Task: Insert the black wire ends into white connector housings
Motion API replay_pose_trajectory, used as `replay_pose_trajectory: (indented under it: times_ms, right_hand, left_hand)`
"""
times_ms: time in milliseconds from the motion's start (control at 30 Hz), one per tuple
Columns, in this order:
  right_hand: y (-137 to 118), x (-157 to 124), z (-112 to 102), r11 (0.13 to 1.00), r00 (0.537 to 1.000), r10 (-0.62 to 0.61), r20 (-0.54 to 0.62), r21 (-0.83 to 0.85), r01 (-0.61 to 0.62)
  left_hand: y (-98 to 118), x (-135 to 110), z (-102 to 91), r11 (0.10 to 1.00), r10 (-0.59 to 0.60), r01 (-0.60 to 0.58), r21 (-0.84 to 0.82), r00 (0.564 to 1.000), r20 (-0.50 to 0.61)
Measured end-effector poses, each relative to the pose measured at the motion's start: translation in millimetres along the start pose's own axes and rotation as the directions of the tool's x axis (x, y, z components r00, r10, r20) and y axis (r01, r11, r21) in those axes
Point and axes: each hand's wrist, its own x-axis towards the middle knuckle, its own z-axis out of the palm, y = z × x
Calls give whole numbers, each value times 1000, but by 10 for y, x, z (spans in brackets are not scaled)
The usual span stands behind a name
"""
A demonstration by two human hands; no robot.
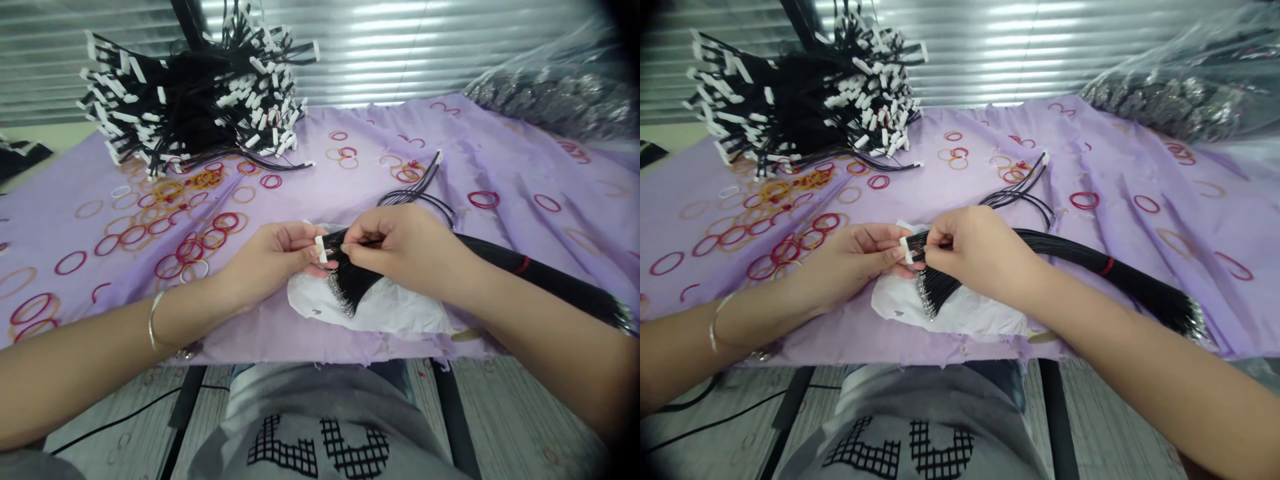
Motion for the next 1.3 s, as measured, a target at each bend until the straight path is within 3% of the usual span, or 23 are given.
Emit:
replay_pose_trajectory:
  times_ms: [500, 900, 1300]
  right_hand:
    - [10, -9, 46, 1000, 999, -26, 19, -13, 27]
    - [54, 26, 80, 996, 995, -85, 45, -5, 85]
    - [-62, 46, 185, 974, 997, -81, 4, -214, 80]
  left_hand:
    - [15, 11, 24, 999, 3, -3, 54, 1000, 3]
    - [23, 18, 66, 999, -31, 34, 34, 997, -69]
    - [4, 43, 61, 999, -36, 37, 1, 993, -110]
